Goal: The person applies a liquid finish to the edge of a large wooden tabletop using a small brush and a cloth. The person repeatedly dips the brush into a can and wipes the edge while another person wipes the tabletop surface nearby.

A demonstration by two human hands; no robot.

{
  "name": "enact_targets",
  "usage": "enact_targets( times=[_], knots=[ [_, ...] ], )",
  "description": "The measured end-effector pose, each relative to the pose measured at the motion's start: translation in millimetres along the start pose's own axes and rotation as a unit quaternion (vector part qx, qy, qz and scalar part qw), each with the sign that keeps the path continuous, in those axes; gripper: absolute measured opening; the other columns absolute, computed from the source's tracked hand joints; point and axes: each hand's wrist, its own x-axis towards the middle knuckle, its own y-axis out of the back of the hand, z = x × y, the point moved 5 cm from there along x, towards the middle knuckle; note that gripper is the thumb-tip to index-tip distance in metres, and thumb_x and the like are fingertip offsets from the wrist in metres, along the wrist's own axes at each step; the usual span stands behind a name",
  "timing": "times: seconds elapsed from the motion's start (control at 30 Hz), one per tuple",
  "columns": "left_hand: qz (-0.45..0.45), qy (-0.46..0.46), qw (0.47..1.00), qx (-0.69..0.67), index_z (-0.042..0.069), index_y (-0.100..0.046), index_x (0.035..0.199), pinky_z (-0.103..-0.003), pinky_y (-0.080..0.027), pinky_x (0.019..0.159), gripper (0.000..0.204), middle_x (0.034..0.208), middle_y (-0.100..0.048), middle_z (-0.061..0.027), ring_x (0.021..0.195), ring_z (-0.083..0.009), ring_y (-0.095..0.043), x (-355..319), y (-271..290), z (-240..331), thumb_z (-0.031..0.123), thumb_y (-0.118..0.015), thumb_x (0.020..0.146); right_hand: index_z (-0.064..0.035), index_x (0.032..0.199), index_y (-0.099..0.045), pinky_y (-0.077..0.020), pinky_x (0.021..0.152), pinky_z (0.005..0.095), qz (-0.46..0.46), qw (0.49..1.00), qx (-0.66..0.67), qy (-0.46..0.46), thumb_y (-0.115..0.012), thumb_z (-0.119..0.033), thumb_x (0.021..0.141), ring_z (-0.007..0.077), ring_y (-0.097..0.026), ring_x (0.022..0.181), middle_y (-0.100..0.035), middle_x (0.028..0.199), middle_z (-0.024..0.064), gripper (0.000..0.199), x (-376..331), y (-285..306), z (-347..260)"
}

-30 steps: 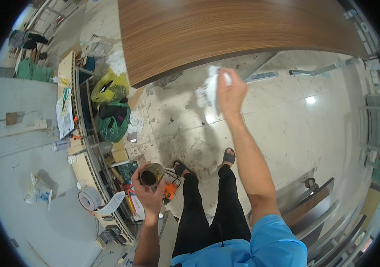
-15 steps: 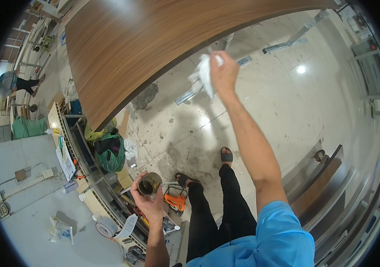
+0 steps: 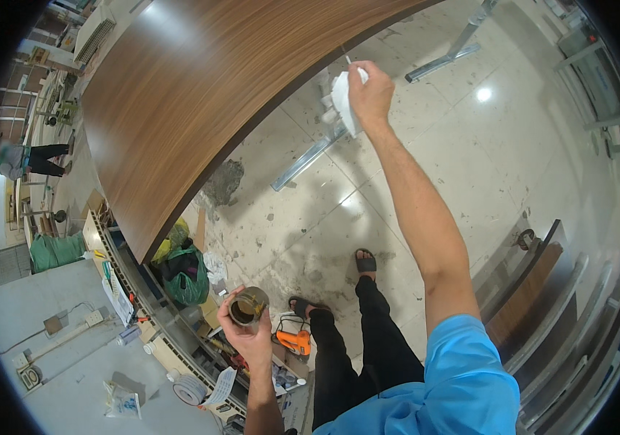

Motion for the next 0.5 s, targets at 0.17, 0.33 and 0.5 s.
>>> enact_targets(
  times=[0.17,0.33,0.5],
  knots=[
    [-0.012,-0.001,1.0,0.014,0.003,-0.043,0.141,-0.041,-0.046,0.116,0.074,0.147,-0.051,-0.022,0.136,-0.0275,-0.054,5,-24,3,-0.015,-0.079,0.079,-0.0038,0.11,-0.079,-0.0552,0.08,0.034,0.012,0.998,0.05,-0.028,-0.072,-0.018,0.099,0.0202,-0.073,0.086,-0.08,0.095,0.0134,0.019,23,8,27],
    [-0.027,-0.018,0.999,0.033,0.002,-0.044,0.141,-0.041,-0.046,0.116,0.076,0.147,-0.051,-0.0216,0.134,-0.0273,-0.055,11,-46,10,-0.014,-0.081,0.078,-0.0017,0.11,-0.077,-0.0547,0.085,0.0333,-0.071,0.99,0.115,0.022,-0.071,-0.015,0.099,0.0221,-0.072,0.091,-0.079,0.098,0.0128,0.018,3,-1,-3],
    [-0.025,-0.005,1.0,0.006,0.002,-0.044,0.142,-0.041,-0.047,0.115,0.077,0.146,-0.052,-0.0213,0.134,-0.0278,-0.056,14,-59,13,-0.014,-0.082,0.077,0.0017,0.118,-0.069,-0.0602,0.085,0.0368,0.011,0.895,0.356,-0.269,-0.067,-0.009,0.103,0.0236,-0.073,0.096,-0.076,0.106,0.0146,0.018,-1,8,14]
  ],
)
